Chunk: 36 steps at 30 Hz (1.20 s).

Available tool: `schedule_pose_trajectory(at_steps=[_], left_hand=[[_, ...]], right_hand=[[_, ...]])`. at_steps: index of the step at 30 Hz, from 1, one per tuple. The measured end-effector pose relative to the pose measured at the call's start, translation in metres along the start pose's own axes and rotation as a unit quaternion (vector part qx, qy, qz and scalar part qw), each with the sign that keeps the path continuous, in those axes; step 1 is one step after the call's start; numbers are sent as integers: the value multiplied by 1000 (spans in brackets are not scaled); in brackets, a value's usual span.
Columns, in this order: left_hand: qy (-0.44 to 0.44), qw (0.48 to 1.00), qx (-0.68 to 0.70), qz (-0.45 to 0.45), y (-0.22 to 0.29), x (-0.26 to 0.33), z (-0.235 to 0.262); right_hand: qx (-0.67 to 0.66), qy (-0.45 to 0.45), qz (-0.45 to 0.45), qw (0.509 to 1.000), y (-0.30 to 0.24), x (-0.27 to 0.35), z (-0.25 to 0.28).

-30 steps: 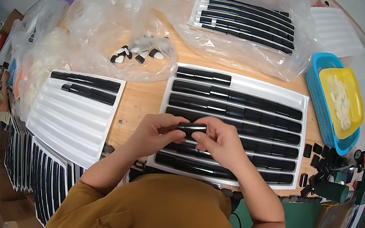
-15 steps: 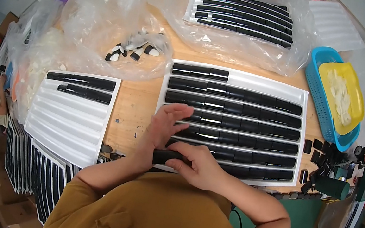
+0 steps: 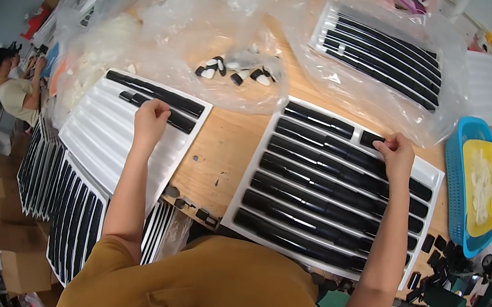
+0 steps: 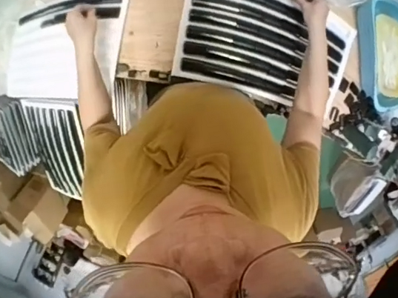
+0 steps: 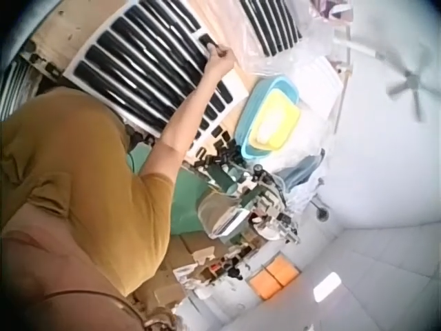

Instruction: Applying small pads to black plastic components and organizing them into foam shipping trays.

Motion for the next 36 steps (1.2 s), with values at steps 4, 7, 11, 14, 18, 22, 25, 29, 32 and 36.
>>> schedule_pose_trajectory(at_steps=[4,7,11,14,18,22,25,29,32,36], left_hand=[[-42,996,-66,52,-10,11,-5],[-47,988,-128,65,-12,15,-13],[-69,981,-166,67,0,17,-21],[-105,977,-165,89,4,16,-20],[-128,973,-147,125,7,13,-16],[-62,989,-48,129,1,12,-14],[-14,992,9,123,-6,12,-20],[-41,994,9,105,-11,10,-24],[-8,991,75,112,-12,9,-15],[-46,932,344,107,11,11,6]], right_hand=[[-31,22,-85,996,17,8,-17],[249,79,69,963,-31,24,-25],[179,90,136,970,-57,42,-35],[135,55,157,977,-90,58,-53],[73,21,188,979,-109,77,-76],[26,-29,199,979,-123,89,-101],[-9,-57,205,977,-127,97,-116],[-58,-110,179,976,-134,106,-137],[-57,-120,190,973,-135,110,-144],[-132,-172,83,973,-140,118,-154]])
Point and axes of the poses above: each hand's wrist, its own x-axis away from the middle knuckle, its own z-axis out of the back of the hand, y = z × x, the point moved 5 cm from there along -x, towards the middle knuckle, and after that the axes turned 14 degrees about -x, right-handed, at the moved point
